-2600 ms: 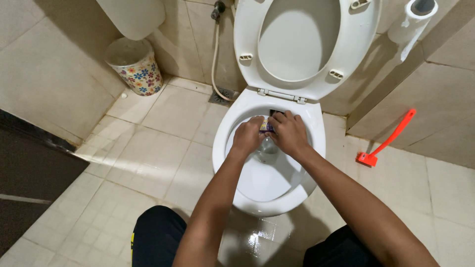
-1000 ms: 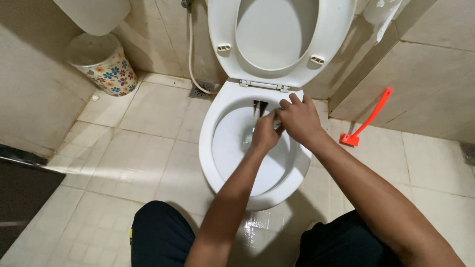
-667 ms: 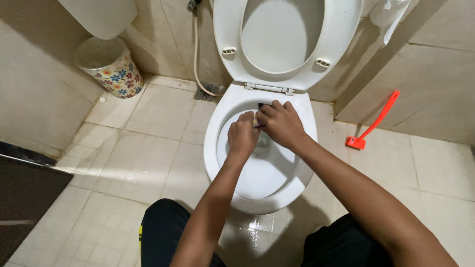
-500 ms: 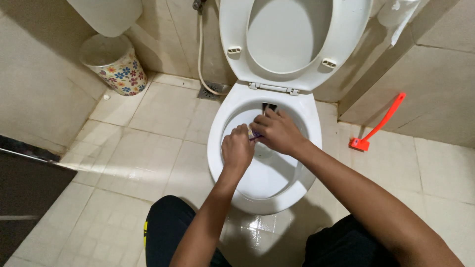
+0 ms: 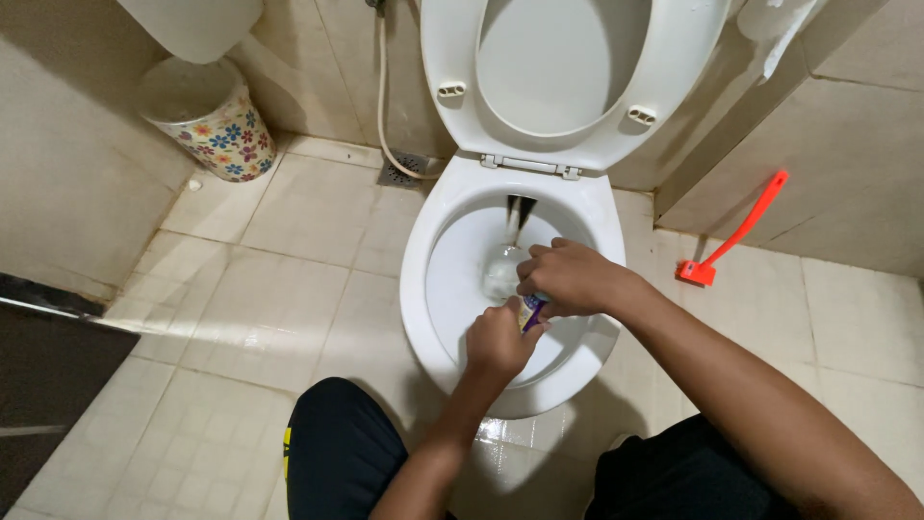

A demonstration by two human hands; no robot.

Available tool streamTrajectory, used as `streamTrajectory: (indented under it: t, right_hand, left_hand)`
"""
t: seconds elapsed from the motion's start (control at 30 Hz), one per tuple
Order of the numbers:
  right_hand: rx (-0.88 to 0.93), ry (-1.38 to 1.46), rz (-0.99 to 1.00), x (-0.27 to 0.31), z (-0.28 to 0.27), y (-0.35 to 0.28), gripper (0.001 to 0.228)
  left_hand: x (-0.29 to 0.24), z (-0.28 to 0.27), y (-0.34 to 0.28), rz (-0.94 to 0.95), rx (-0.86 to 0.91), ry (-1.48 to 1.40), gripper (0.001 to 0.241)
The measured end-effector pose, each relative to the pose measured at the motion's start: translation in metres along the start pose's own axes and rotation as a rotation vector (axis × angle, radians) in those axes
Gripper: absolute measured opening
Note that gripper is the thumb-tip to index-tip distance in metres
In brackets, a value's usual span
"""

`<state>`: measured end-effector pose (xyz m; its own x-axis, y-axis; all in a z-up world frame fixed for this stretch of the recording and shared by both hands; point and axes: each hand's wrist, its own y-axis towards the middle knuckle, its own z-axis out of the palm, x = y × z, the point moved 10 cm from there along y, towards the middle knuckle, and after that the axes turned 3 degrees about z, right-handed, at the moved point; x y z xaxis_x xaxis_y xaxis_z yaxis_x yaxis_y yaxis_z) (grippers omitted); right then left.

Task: The person pours a cleaning liquid from a bottle into the toilet bowl and then scrubs the inside of the bowl with a red toilet brush. The person places the bottle back on a shelf and continues scrubbing the toilet.

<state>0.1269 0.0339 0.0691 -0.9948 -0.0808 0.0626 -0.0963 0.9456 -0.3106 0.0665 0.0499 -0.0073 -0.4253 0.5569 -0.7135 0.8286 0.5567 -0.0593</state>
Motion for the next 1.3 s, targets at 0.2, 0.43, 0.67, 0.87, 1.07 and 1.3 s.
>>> streamTrajectory:
  t: [0.2,0.43,0.67,0.87,1.07,1.3]
  right_hand:
    - [-0.06,-0.107,0.081,-0.013,-0.004,-0.001,0.034]
    - [-0.227,0.086,0.022,-0.013,0.002,0.01,0.043]
    - [-0.514,0.009,0.069,-0.007,-0.007,0.015,0.049]
    - [-0.712,-0.078,0.185,-0.025,-0.013,0.009,0.042]
    - [-0.789,-0.11,0.319,-0.05,-0.017,-0.013,0.046]
    - [-0.677,-0.238,0.569,-0.074,-0.021,-0.039,0.031]
  left_hand:
    - [-0.007,0.002,0.021,0.047,-0.018,-0.133,0.045]
    - [0.011,-0.02,0.02,0.009,-0.025,0.046,0.041]
    - [0.02,-0.048,0.038,0.106,-0.179,0.207,0.035]
    - [0.002,-0.058,0.068,0.269,-0.268,0.289,0.039]
    - [-0.027,-0.047,0.095,0.378,-0.25,0.286,0.037]
    - [-0.052,-0.02,0.113,0.543,-0.324,0.049,0.044]
